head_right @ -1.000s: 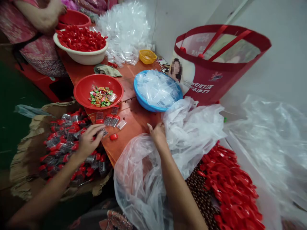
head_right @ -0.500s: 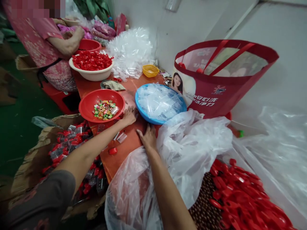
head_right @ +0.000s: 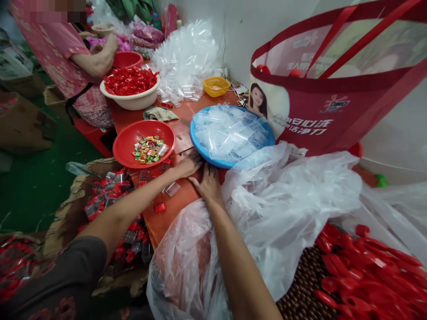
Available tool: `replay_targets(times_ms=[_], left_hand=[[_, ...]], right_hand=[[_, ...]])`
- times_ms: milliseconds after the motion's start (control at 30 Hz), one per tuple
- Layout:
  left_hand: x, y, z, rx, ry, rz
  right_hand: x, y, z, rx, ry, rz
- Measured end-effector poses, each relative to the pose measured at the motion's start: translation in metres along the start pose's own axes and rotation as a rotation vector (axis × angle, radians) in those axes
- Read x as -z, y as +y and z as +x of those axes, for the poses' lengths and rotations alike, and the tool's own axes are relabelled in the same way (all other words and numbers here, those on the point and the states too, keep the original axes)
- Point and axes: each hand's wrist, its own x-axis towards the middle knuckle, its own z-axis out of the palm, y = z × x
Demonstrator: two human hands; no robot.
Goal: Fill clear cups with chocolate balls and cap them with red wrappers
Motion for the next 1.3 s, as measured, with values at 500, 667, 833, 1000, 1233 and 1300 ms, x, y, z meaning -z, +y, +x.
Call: replay_targets(times_ms=[500, 667, 833, 1000, 1233, 1300], left_hand=[[0.018, 0.017, -0.079, 0.465, 0.042, 0.079], [0.011, 0.011, -0.066, 0.505, 0.074, 0.072], [0.000, 0.004, -0.046, 0.510, 0.096, -0.014], [0.008, -0.004, -0.046, 0.340, 0.194, -0.240], [0.038, 0.030, -0.102, 0.452, 0.269, -0.108], [0.038, 0.045, -0.121, 0.481, 0.205, 0.023]], right_hand=[[-0.005, -0.027, 0.017, 0.079, -0.122, -0.075], [-0.013, -0.031, 0.033, 0.123, -0.183, -0.106], [-0.024, -0.030, 0.053, 0.213, -0.227, -0.068], [-0.026, -0.032, 0.070, 0.297, -0.248, 0.042], [-0.022, -0.040, 0.079, 0.409, -0.281, 0.099], [-0.024, -0.045, 0.083, 0.441, -0.294, 0.107]])
